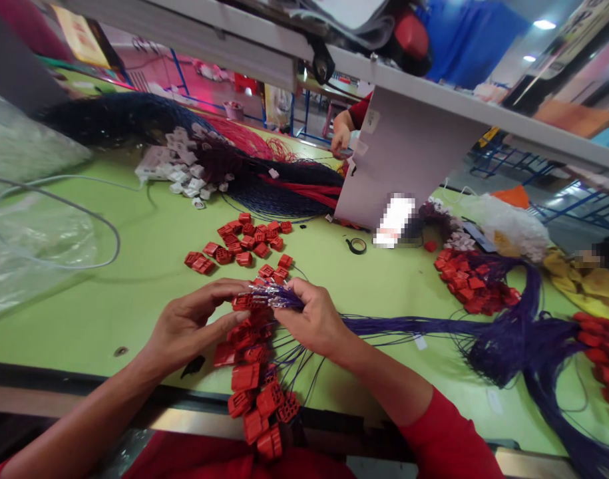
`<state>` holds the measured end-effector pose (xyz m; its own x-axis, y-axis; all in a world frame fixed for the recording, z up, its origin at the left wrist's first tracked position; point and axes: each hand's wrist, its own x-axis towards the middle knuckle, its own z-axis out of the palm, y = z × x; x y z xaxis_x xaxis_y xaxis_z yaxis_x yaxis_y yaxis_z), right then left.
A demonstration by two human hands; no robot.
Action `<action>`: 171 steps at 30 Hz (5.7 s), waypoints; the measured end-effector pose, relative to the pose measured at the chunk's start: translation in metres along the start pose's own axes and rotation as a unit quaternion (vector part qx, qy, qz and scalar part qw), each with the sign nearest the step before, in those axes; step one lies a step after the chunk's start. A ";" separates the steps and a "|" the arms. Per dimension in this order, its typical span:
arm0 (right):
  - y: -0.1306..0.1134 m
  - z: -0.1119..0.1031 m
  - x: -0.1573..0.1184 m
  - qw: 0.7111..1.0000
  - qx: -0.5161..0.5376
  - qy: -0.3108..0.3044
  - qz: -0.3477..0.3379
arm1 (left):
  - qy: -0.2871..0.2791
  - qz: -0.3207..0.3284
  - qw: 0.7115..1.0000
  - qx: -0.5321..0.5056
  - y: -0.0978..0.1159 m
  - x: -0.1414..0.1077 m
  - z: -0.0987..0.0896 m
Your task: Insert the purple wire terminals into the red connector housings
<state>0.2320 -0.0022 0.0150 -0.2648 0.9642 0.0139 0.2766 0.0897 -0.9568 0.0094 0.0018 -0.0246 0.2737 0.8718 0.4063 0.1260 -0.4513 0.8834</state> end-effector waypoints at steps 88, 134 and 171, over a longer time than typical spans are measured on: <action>0.010 0.006 0.010 0.975 0.199 -0.013 0.098 | -0.034 -0.070 0.997 0.015 0.021 0.005 0.008; 0.008 0.001 0.000 0.998 -0.020 -0.041 -0.039 | -0.080 -0.097 0.991 -0.036 0.014 0.004 0.004; 0.013 0.005 0.014 0.987 0.148 0.030 0.049 | -0.050 -0.096 0.941 0.319 -0.075 0.028 -0.131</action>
<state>0.2274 0.0111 0.0010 -0.1926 0.9785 -0.0737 0.0126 -0.0726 -0.9973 -0.1169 0.0851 -0.0484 0.2717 0.9410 0.2019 0.7212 -0.3379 0.6047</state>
